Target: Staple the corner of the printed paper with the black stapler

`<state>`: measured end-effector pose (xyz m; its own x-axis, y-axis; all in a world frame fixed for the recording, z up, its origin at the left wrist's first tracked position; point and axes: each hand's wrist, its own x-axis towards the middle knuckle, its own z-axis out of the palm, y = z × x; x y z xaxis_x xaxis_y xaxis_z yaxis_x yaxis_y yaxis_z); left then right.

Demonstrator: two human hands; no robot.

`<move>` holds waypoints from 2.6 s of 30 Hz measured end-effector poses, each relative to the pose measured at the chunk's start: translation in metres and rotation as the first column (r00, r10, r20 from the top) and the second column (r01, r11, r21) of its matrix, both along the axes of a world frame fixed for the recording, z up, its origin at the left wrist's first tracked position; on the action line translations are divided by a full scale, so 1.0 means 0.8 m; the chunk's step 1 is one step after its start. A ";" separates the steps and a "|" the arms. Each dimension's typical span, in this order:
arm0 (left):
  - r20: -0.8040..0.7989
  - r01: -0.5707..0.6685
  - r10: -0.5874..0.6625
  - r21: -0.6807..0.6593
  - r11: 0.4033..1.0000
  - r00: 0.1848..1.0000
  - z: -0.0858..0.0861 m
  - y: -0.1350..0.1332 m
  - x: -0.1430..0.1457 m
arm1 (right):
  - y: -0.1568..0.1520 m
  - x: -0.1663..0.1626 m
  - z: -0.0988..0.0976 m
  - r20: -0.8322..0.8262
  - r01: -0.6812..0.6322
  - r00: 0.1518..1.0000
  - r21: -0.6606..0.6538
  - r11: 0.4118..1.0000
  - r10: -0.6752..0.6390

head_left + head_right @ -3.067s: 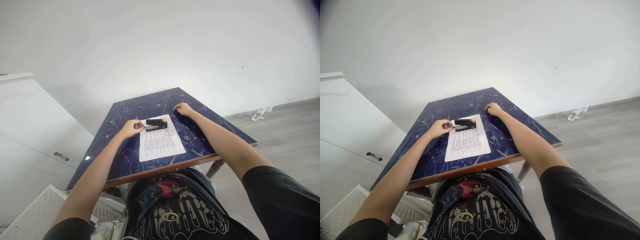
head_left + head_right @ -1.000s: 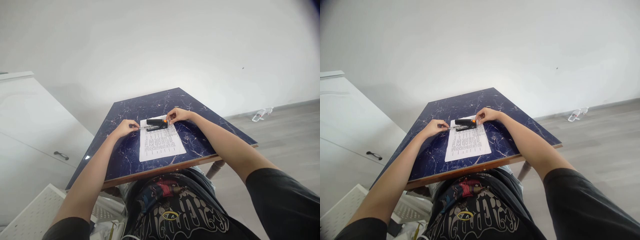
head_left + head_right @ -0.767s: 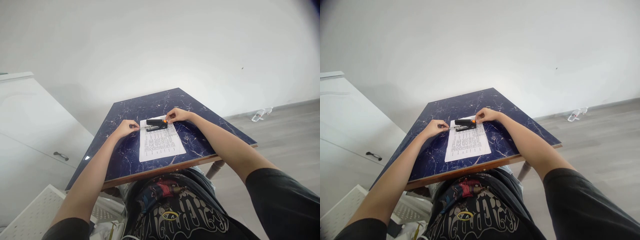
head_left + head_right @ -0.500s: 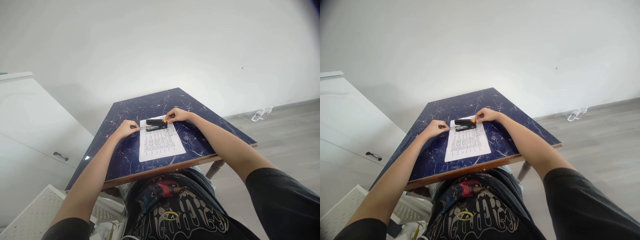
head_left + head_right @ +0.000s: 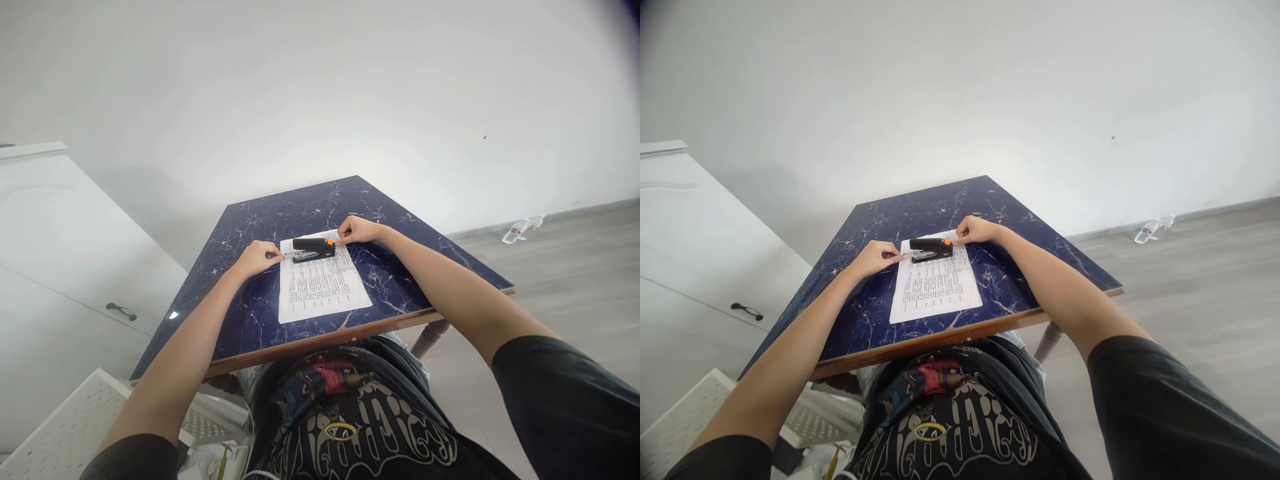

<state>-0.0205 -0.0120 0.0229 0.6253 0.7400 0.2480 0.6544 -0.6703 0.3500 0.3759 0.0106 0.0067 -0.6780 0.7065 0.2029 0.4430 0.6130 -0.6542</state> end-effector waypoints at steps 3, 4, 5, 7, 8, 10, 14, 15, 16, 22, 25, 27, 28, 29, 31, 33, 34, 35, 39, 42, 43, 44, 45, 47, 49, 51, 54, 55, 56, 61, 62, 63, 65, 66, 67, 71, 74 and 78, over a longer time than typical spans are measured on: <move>0.008 0.035 -0.034 -0.001 0.999 0.999 -0.003 0.002 0.002 | 0.001 0.000 -0.001 0.002 0.003 1.000 0.003 1.000 -0.003; 0.011 0.045 -0.045 -0.004 0.999 0.999 -0.005 0.003 0.003 | 0.001 -0.001 -0.001 0.003 0.005 1.000 0.007 1.000 -0.005; 0.012 0.052 -0.052 -0.008 0.999 0.999 -0.006 0.004 0.004 | 0.001 -0.001 -0.001 0.006 0.007 1.000 0.012 1.000 -0.007; 0.005 0.047 -0.047 -0.007 0.999 0.999 -0.008 0.006 0.006 | 0.001 -0.002 -0.002 0.008 0.010 1.000 0.019 1.000 -0.010; -0.003 0.038 -0.038 -0.004 0.999 0.999 -0.009 0.006 0.007 | 0.002 -0.003 -0.002 0.008 0.011 1.000 0.021 1.000 -0.011; -0.026 0.018 -0.018 0.008 1.000 0.999 -0.009 0.007 0.007 | 0.002 -0.003 -0.003 0.005 0.005 1.000 0.025 1.000 -0.005; -0.063 -0.009 0.011 0.039 0.999 0.998 -0.005 0.005 0.006 | 0.004 -0.002 -0.003 0.005 0.000 1.000 0.034 0.999 -0.001; -0.064 -0.011 0.014 0.046 0.999 0.998 -0.003 0.005 0.006 | 0.004 -0.002 -0.004 0.006 0.003 1.000 0.033 0.999 -0.003; -0.061 -0.012 0.015 0.051 0.999 0.998 -0.002 0.004 0.006 | 0.004 -0.002 -0.004 0.007 0.005 1.000 0.032 0.999 -0.006; -0.035 -0.012 0.014 0.069 0.998 0.999 0.001 0.001 0.005 | 0.004 -0.002 -0.004 0.002 0.000 1.000 0.029 1.000 0.000; -0.047 -0.035 0.039 0.094 0.995 0.998 0.001 0.000 0.007 | 0.003 -0.001 -0.003 -0.005 0.006 1.000 0.018 1.000 -0.006; -0.056 -0.045 0.051 0.100 0.994 0.997 0.002 -0.001 0.009 | 0.003 0.001 -0.002 -0.014 0.007 1.000 0.013 1.000 -0.007; -0.059 -0.047 0.053 0.101 0.994 0.997 0.002 -0.002 0.010 | 0.002 0.003 -0.001 -0.020 0.014 1.000 0.012 1.000 -0.014; -0.062 -0.049 0.055 0.103 0.993 0.997 0.003 -0.002 0.011 | 0.002 0.004 0.000 -0.026 0.026 0.999 0.012 1.000 -0.025; -0.064 -0.051 0.058 0.106 0.993 0.996 0.004 -0.003 0.012 | 0.002 0.006 0.000 -0.035 0.044 0.998 0.010 0.999 -0.044; -0.066 -0.053 0.060 0.106 0.993 0.996 0.004 -0.004 0.013 | 0.003 0.006 0.000 -0.037 0.043 0.998 0.001 0.999 -0.042; -0.066 -0.054 0.062 0.105 0.993 0.996 0.004 -0.004 0.013 | 0.003 0.006 -0.001 -0.035 0.037 0.999 -0.002 0.999 -0.037; -0.067 -0.056 0.063 0.105 0.993 0.996 0.003 -0.004 0.013 | 0.003 0.005 -0.001 -0.033 0.032 0.999 -0.002 0.999 -0.032; -0.073 -0.060 0.069 0.116 0.991 0.995 0.001 -0.003 0.012 | 0.003 0.002 -0.002 -0.020 0.031 0.999 0.006 0.999 -0.031; -0.067 -0.064 0.073 0.127 0.990 0.995 0.000 -0.004 0.015 | 0.003 0.000 -0.002 -0.009 0.031 0.999 0.010 0.999 -0.031; -0.066 -0.067 0.076 0.130 0.989 0.995 0.000 -0.004 0.017 | 0.003 0.000 -0.002 -0.009 0.031 0.999 0.013 0.999 -0.031; -0.067 -0.071 0.081 0.134 0.988 0.994 0.001 -0.005 0.019 | 0.003 -0.001 -0.002 -0.009 0.032 0.999 0.015 0.999 -0.032; -0.070 -0.076 0.086 0.138 0.988 0.994 0.001 -0.006 0.022 | 0.003 -0.001 -0.002 -0.010 0.031 0.999 0.016 0.999 -0.031; -0.081 -0.086 0.098 0.145 0.986 0.992 0.001 -0.008 0.026 | 0.004 -0.002 -0.003 -0.015 0.029 0.999 0.013 0.999 -0.029; -0.090 -0.095 0.110 0.155 0.983 0.990 0.001 -0.009 0.029 | 0.005 -0.003 -0.004 -0.022 0.028 0.999 0.011 1.000 -0.028; -0.096 -0.105 0.121 0.164 0.981 0.988 0.001 -0.010 0.032 | 0.004 -0.006 -0.004 -0.030 0.031 0.999 0.014 0.999 -0.031; -0.099 -0.114 0.133 0.171 0.979 0.986 0.000 -0.012 0.036 | 0.002 -0.011 -0.003 -0.037 0.045 0.998 0.024 0.999 -0.044; -0.101 -0.117 0.136 0.174 0.978 0.986 0.000 -0.013 0.037 | 0.000 -0.013 -0.002 -0.039 0.048 0.998 0.028 0.998 -0.047; -0.103 -0.118 0.138 0.177 0.977 0.985 0.000 -0.014 0.039 | -0.001 -0.015 -0.001 -0.041 0.051 0.998 0.032 0.998 -0.049; -0.131 -0.126 0.152 0.192 0.973 0.980 0.003 -0.019 0.047 | -0.007 -0.021 0.003 -0.046 0.047 0.998 0.042 0.998 -0.045; -0.141 -0.128 0.156 0.192 0.973 0.978 0.005 -0.020 0.049 | -0.008 -0.022 0.003 -0.046 0.046 0.998 0.045 0.998 -0.044; -0.151 -0.131 0.162 0.193 0.972 0.975 0.006 -0.022 0.050 | -0.008 -0.023 0.003 -0.044 0.045 0.998 0.047 0.998 -0.043; -0.171 -0.139 0.174 0.197 0.971 0.970 0.008 -0.024 0.052 | -0.009 -0.024 0.004 -0.038 0.045 0.998 0.045 0.998 -0.043; -0.178 -0.143 0.179 0.199 0.969 0.968 0.009 -0.026 0.053 | -0.010 -0.024 0.005 -0.034 0.045 0.998 0.042 0.998 -0.044; -0.182 -0.148 0.185 0.202 0.968 0.966 0.010 -0.027 0.054 | -0.010 -0.025 0.005 -0.031 0.047 0.998 0.039 0.998 -0.045; -0.173 -0.155 0.190 0.200 0.968 0.966 0.009 -0.028 0.055 | -0.013 -0.026 0.007 -0.027 0.052 0.998 0.033 0.998 -0.051; -0.167 -0.147 0.181 0.200 0.969 0.969 0.008 -0.028 0.055 | -0.014 -0.027 0.008 -0.020 0.054 0.998 0.034 0.998 -0.053; -0.161 -0.145 0.178 0.199 0.969 0.971 0.007 -0.027 0.057 | -0.016 -0.029 0.009 -0.018 0.047 0.999 0.043 0.998 -0.047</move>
